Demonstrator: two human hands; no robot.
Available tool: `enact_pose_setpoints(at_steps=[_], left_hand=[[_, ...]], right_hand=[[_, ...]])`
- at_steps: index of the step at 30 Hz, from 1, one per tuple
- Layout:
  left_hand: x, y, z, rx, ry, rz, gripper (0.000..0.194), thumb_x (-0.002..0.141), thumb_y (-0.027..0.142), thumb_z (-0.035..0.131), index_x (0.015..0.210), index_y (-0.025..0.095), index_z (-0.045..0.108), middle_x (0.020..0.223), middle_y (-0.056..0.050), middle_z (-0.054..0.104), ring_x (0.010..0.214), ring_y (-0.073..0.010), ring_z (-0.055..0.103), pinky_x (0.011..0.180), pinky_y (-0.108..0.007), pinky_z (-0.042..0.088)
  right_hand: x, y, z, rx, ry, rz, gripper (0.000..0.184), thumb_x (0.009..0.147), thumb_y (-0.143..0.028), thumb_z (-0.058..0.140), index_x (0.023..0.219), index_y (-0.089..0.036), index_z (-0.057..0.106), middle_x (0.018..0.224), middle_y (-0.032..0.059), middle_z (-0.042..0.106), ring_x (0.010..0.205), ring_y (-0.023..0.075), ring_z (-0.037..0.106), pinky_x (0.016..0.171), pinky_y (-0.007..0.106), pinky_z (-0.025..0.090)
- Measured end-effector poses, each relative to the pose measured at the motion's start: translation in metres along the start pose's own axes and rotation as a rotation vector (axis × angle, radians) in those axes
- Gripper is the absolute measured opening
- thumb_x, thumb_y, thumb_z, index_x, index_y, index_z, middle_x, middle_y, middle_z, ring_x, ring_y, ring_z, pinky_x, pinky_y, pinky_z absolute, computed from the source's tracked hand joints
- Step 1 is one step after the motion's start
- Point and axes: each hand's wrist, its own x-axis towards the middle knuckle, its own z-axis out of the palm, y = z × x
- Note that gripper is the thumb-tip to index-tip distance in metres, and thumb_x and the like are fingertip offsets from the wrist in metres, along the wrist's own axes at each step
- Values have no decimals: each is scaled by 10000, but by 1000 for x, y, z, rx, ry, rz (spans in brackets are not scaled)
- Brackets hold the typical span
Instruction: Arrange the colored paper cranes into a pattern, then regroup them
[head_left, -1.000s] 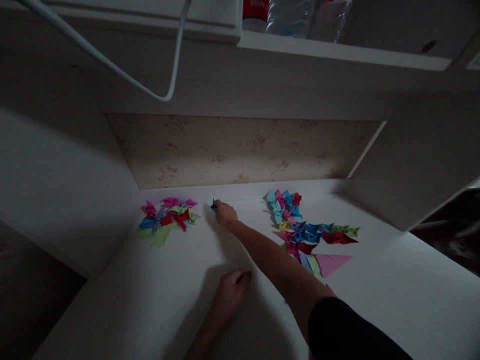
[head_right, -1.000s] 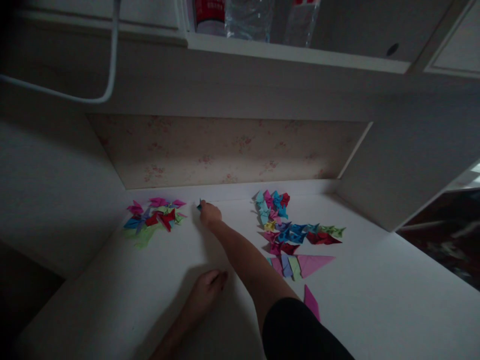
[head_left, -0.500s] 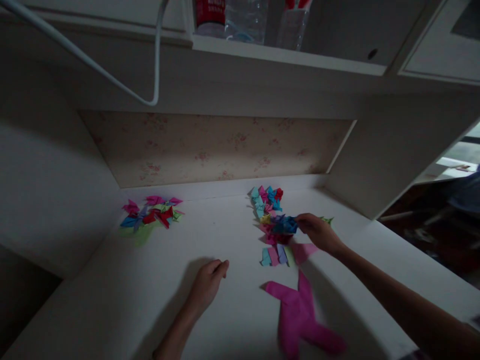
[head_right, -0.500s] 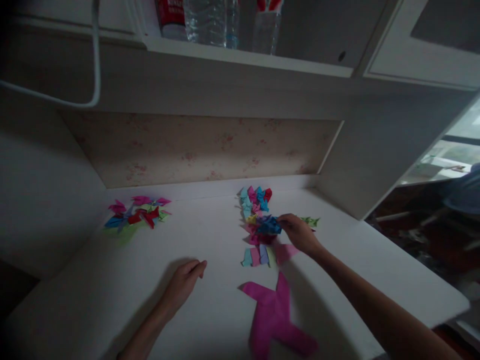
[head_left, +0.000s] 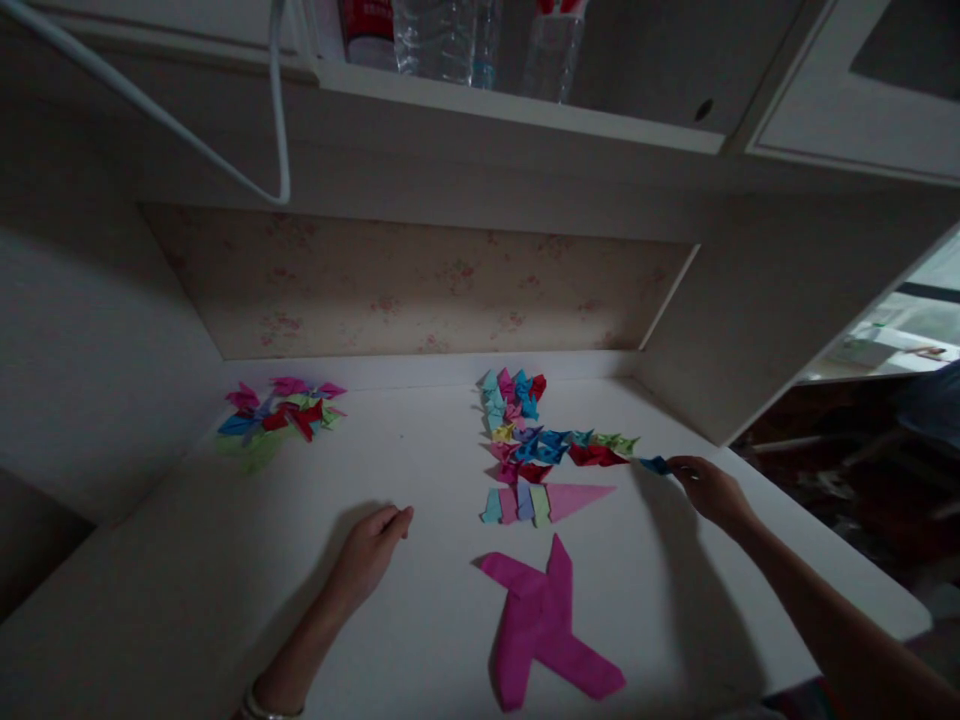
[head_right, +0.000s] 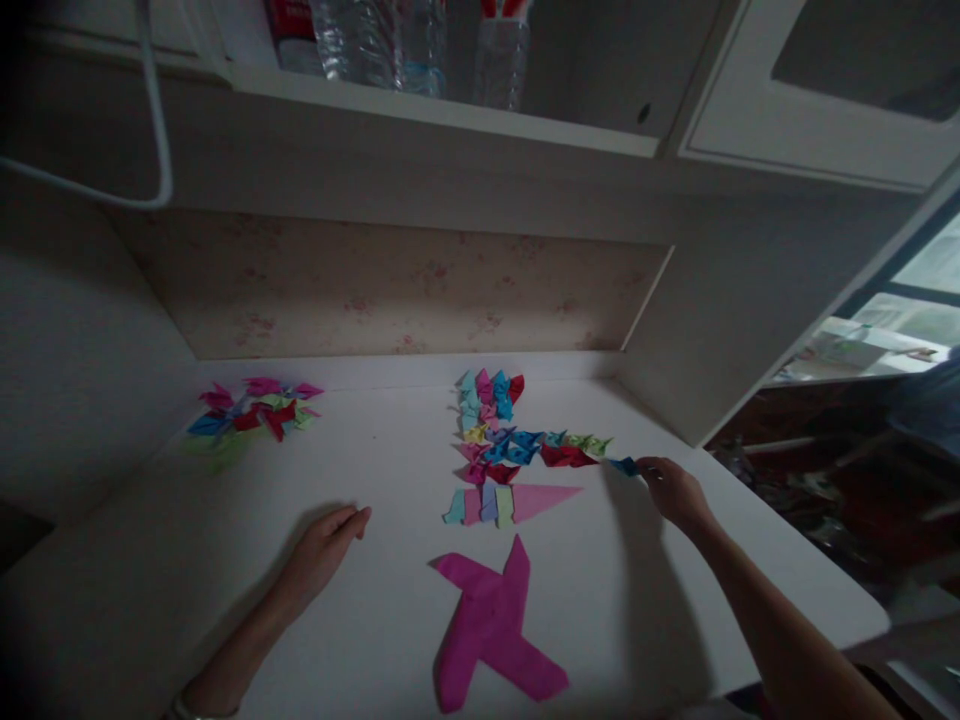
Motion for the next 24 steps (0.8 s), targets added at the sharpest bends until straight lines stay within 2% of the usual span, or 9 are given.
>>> enact_pose_setpoints(at_steps=[5, 14, 19, 24], left_hand=[[-1, -1, 2, 21, 14, -37, 462, 802, 614, 445, 580, 210, 457, 535, 60, 374, 541, -136, 383, 548, -244, 308], [-1, 2, 1, 16, 21, -69, 453, 792, 608, 467, 583, 207, 452, 545, 61, 356, 532, -127, 359, 542, -232, 298], [0, -1, 0, -22, 10, -76, 448, 802, 595, 478, 590, 201, 462, 541, 70, 327, 522, -118, 338, 530, -226, 288], [0, -3, 1, -28, 5, -89, 435, 820, 576, 471, 600, 201, 456, 540, 72, 317, 517, -115, 324, 512, -224, 265]], right_hand=[[12, -3, 14, 41, -91, -45, 275, 713, -350, 479, 776, -234, 721, 904, 86, 743, 805, 259, 694, 716, 344, 516], [26, -4, 21, 152, -195, -69, 261, 695, -363, 502, 796, -251, 715, 871, 70, 749, 793, 263, 698, 721, 348, 521], [26, -2, 27, 132, -207, -86, 282, 725, -368, 488, 828, -244, 719, 935, 85, 743, 852, 273, 690, 768, 362, 510], [25, -3, 31, 140, -212, -93, 283, 723, -385, 502, 843, -243, 715, 914, 79, 745, 840, 272, 692, 753, 359, 516]])
